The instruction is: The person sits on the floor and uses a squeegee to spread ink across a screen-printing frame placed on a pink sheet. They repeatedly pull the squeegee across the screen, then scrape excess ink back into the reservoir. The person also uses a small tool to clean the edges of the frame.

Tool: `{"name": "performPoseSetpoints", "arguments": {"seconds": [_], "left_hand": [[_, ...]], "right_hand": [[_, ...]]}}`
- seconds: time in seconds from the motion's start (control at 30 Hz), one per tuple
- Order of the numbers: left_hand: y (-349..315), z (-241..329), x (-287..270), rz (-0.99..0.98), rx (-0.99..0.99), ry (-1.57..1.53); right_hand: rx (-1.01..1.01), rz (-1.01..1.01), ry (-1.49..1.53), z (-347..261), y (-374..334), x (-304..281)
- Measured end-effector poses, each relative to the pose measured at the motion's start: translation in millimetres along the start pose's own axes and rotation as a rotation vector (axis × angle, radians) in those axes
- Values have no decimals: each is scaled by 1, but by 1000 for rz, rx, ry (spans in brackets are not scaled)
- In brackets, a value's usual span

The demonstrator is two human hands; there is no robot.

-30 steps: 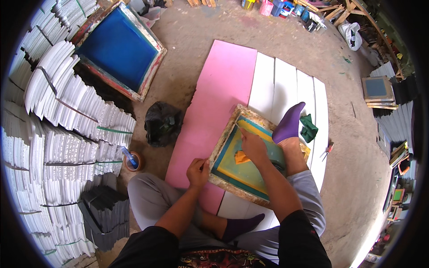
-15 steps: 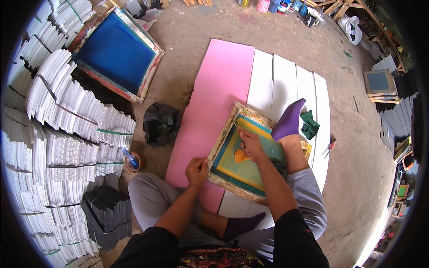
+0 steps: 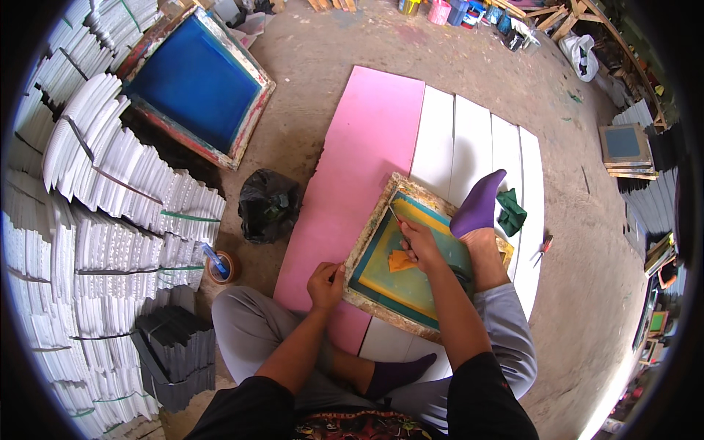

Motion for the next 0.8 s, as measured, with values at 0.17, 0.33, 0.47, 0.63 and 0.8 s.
{"name": "performPoseSetpoints", "arguments": {"seconds": [0.17,0.33,0.47,0.63,0.8], "left_hand": [[0,4,5,4,7,5],[-1,4,-2,9,14,38],[0,3,0,1,-16,-4],[-1,5,-1,3,-8,-3],[-1,1,0,-4,-29,-20]], "right_hand": [[-452,92,-486,5,11,-32],[-492,120,-834,-42,3,-11],[-376,117,-861,-50,0,-6],[-370,107,-871,-56,-3,-3],[-412,95,-914,-61,-2,-2]]}}
Point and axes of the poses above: each hand's wrist, its own y-axis towards the middle knuckle, its own x-axis out of the palm, z = x × y, the point moved 8 cm from there along y, towards the middle knuckle, and after that the axes turned 15 degrees about -x, right-handed, at the moved point
